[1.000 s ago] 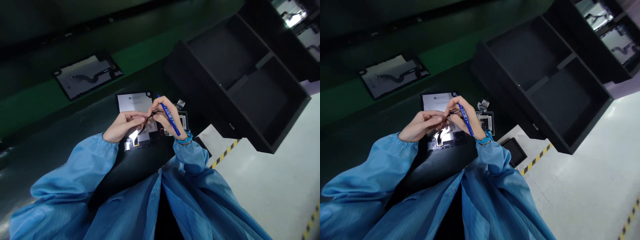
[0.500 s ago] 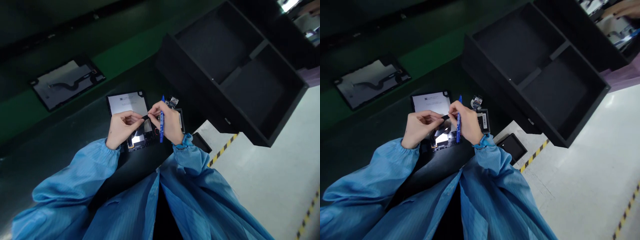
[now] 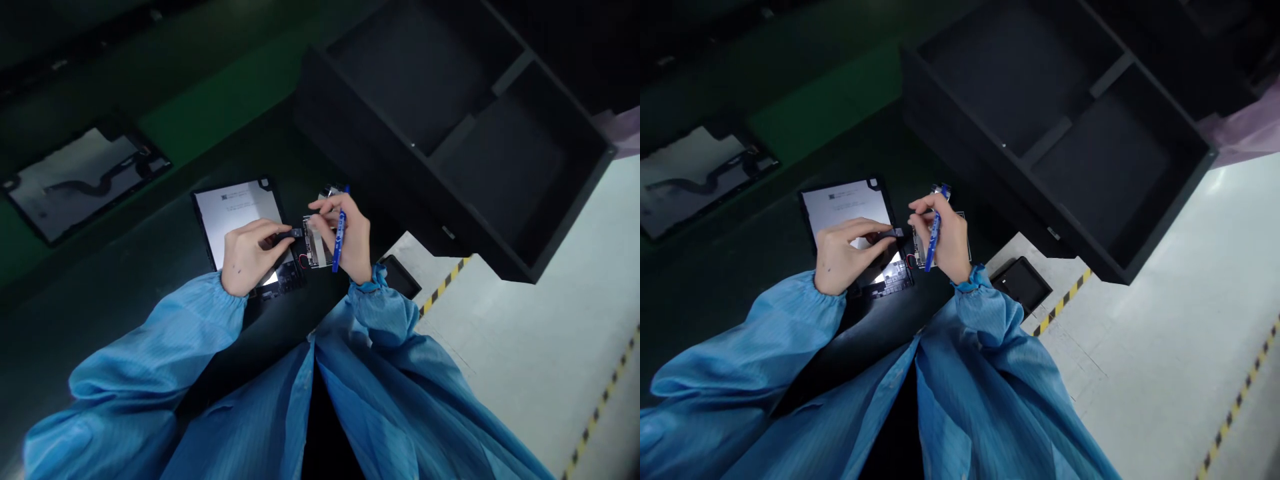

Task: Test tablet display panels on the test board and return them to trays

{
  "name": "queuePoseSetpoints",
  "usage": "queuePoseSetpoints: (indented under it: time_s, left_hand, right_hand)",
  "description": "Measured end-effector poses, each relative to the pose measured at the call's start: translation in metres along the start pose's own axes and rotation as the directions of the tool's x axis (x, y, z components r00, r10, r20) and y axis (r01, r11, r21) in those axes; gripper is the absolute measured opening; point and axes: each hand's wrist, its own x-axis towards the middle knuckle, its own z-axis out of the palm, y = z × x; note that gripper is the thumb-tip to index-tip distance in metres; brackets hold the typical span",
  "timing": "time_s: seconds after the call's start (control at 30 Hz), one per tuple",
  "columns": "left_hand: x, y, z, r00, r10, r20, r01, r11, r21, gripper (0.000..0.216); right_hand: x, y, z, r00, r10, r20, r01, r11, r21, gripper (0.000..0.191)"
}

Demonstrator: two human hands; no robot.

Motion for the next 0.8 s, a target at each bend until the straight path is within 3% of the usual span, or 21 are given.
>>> queuePoseSetpoints:
  time_s: [0.07,0.2,0.27,0.5,0.8]
  left_hand:
    - [0.000,-0.005,0.004,0.998,0.006,0.060,-0.007,1.000,0.020,0.016]
    - [-0.001,-0.013,0.012,0.990,0.009,0.143,-0.019,0.998,0.068,0.019]
    - [-0.002,-0.015,0.015,0.987,0.011,0.158,-0.028,0.994,0.104,0.019]
    - [-0.005,-0.015,0.019,0.972,-0.017,0.235,-0.016,0.990,0.138,0.021]
    - [-0.004,-0.014,0.021,0.963,-0.062,0.262,0.024,0.989,0.145,0.022]
  right_hand:
    - [-0.005,0.010,-0.005,1.000,-0.011,-0.028,0.009,0.997,-0.075,0.005]
    - [-0.019,0.029,-0.009,0.989,-0.007,0.146,0.028,0.989,-0.143,0.009]
    - [-0.026,0.034,-0.009,0.984,0.008,0.176,0.016,0.990,-0.138,0.011]
    - [-0.037,0.034,-0.009,0.986,0.060,0.154,-0.048,0.996,-0.079,0.012]
    - [-0.035,0.035,-0.007,0.990,0.046,0.135,-0.034,0.995,-0.092,0.011]
